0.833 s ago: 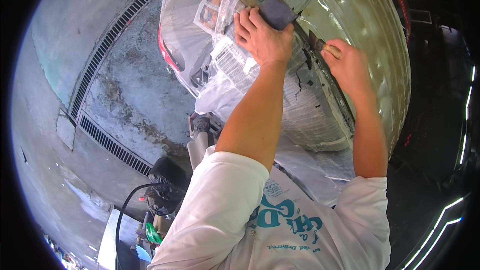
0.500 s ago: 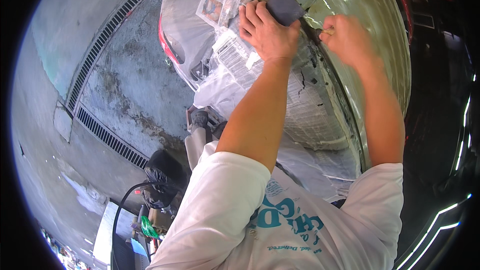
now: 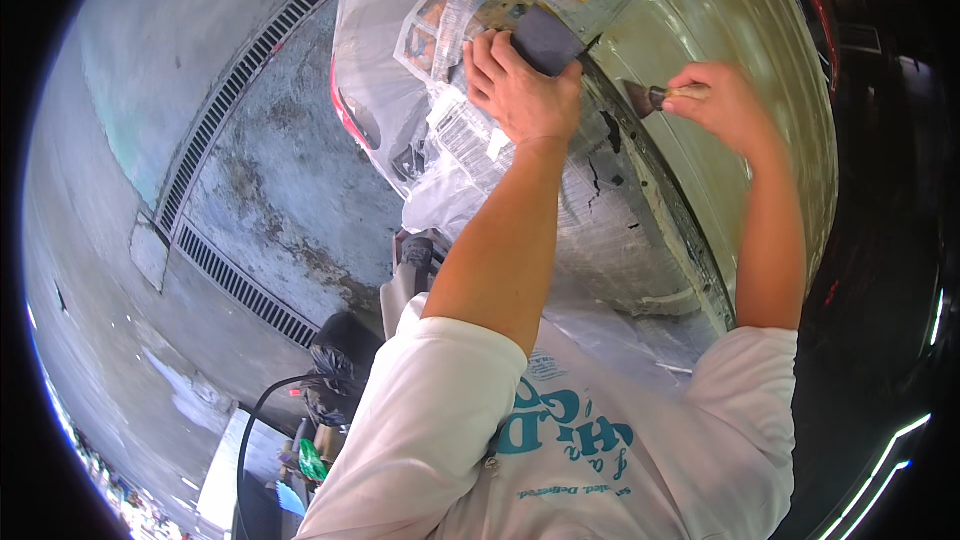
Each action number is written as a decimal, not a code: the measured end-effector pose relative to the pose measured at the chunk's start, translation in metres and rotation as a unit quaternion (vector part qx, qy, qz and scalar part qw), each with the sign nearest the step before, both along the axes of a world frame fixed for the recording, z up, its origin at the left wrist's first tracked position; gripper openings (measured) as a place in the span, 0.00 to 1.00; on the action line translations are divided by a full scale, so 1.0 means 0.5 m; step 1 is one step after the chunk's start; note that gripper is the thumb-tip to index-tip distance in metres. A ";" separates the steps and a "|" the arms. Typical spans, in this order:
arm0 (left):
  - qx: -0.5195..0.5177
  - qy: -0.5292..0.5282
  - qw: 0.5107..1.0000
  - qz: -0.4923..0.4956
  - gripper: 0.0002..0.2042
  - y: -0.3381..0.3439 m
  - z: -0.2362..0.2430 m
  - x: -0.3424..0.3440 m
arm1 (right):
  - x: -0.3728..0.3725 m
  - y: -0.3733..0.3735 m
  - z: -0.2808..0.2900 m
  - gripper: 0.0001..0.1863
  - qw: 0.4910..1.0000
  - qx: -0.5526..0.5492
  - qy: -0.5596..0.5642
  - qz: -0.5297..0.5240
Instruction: The person applies body filler to the front edge of a car hood using a putty knife and a sanding block. They spread the filler along the seam and smooth it with the sanding block.
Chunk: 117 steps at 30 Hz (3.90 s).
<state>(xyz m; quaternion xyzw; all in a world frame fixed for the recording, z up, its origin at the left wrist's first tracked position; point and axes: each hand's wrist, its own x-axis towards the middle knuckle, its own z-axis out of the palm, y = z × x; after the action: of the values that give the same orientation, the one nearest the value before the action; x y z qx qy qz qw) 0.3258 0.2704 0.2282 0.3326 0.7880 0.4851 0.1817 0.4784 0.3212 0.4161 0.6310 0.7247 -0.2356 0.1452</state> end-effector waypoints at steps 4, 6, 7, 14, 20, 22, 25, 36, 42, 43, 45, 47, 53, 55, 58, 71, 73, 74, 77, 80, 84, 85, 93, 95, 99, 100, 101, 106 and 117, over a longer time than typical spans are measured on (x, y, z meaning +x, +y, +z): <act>-0.013 0.025 1.000 0.002 0.42 0.008 -0.009 0.005 | 0.095 -0.121 0.023 0.17 0.962 0.184 0.159 -0.123; -0.025 0.053 0.998 0.006 0.41 0.014 -0.014 0.007 | 0.144 -0.186 0.014 0.18 0.926 0.271 0.210 -0.159; -0.021 0.051 0.998 0.005 0.41 0.016 -0.014 0.006 | 0.163 -0.219 0.011 0.18 0.920 0.272 0.215 -0.186; -0.028 0.035 0.999 -0.001 0.43 0.019 -0.005 0.011 | 0.172 -0.405 -0.049 0.17 0.899 0.240 0.207 -0.301; -0.005 0.036 0.999 0.005 0.43 0.017 -0.025 0.009 | 0.061 -0.340 -0.063 0.13 0.946 0.277 0.098 -0.137; 0.005 0.050 0.999 0.012 0.43 0.015 -0.029 0.010 | 0.017 -0.289 -0.069 0.12 0.956 0.274 0.059 -0.087; 0.011 0.046 0.999 0.006 0.42 0.012 -0.019 0.013 | -0.022 -0.213 -0.080 0.11 0.964 0.263 -0.001 -0.023; 0.031 -0.003 1.000 0.002 0.42 0.006 -0.022 -0.002 | -0.088 -0.016 -0.034 0.10 0.993 0.045 -0.101 0.040; -0.004 -0.018 1.000 -0.018 0.43 0.009 0.000 0.009 | 0.124 0.026 -0.095 0.14 0.980 -0.025 0.198 0.011; 0.000 -0.016 1.000 -0.010 0.43 0.018 0.000 0.006 | 0.108 0.012 -0.086 0.14 0.985 0.006 0.172 -0.020; -0.003 -0.012 1.000 -0.012 0.43 0.010 -0.005 0.005 | 0.065 -0.056 -0.072 0.15 0.986 0.061 0.120 -0.102; -0.008 -0.017 1.000 -0.012 0.43 0.009 -0.002 0.000 | 0.008 -0.078 -0.051 0.16 0.992 0.113 0.047 -0.033; -0.012 0.021 1.000 -0.010 0.40 0.002 -0.006 0.006 | -0.009 0.004 -0.070 0.14 0.997 0.072 0.006 0.006; -0.001 0.029 1.000 -0.009 0.41 0.009 -0.005 0.010 | 0.045 0.032 -0.072 0.13 0.994 0.013 0.101 -0.036; -0.016 -0.025 0.999 -0.015 0.43 0.008 0.011 0.007 | 0.062 0.017 -0.093 0.13 0.985 0.027 0.156 -0.066; -0.011 -0.014 1.000 -0.013 0.42 0.012 0.011 0.012 | 0.070 0.067 -0.094 0.13 0.986 -0.030 0.161 -0.041; -0.024 -0.015 0.999 -0.014 0.42 0.010 0.015 0.013 | 0.081 0.035 -0.105 0.12 0.970 -0.020 0.228 -0.077; -0.029 -0.018 0.999 -0.019 0.42 0.011 0.019 0.009 | 0.072 0.024 -0.095 0.12 0.980 0.015 0.187 -0.062; -0.006 0.003 1.000 -0.001 0.42 0.007 -0.001 0.000 | -0.006 -0.022 -0.075 0.11 0.990 0.120 0.074 0.006; 0.000 -0.006 1.000 -0.013 0.42 0.004 -0.001 0.000 | -0.049 -0.026 -0.088 0.11 0.977 0.197 -0.017 0.083; 0.028 0.023 0.999 0.001 0.40 0.005 -0.011 0.014 | 0.004 0.071 -0.098 0.12 0.998 -0.007 0.056 0.013; 0.022 0.026 0.999 0.002 0.40 0.011 -0.007 0.016 | 0.041 0.098 -0.090 0.12 0.990 -0.092 0.106 -0.017; -0.002 0.060 0.998 0.026 0.41 0.021 -0.025 0.004 | 0.174 -0.211 -0.011 0.16 0.957 0.190 0.157 -0.153; -0.020 0.083 0.996 0.030 0.44 0.029 -0.038 0.010 | 0.179 -0.294 0.001 0.15 0.937 0.233 0.153 -0.209; -0.011 0.071 0.997 0.024 0.45 0.032 -0.044 0.011 | 0.170 -0.362 -0.035 0.14 0.929 0.349 0.035 -0.119; -0.010 0.076 0.997 0.022 0.45 0.032 -0.047 0.011 | 0.157 -0.363 -0.037 0.14 0.938 0.329 0.012 -0.111; -0.005 0.074 0.997 0.019 0.44 0.032 -0.047 0.013 | 0.140 -0.358 -0.037 0.14 0.946 0.308 -0.010 -0.102; 0.012 0.067 0.998 0.010 0.44 0.029 -0.052 0.012 | 0.108 -0.330 -0.067 0.11 0.956 0.261 -0.129 -0.039; 0.011 0.044 0.999 -0.002 0.42 0.018 -0.037 0.007 | 0.099 -0.334 -0.113 0.10 0.936 0.290 -0.189 0.063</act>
<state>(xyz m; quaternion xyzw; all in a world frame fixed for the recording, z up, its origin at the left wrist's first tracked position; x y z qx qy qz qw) 0.3292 0.2792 0.2095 0.3571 0.7892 0.4785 0.1441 0.5279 0.1540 0.3598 0.6314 0.7593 0.1180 0.1046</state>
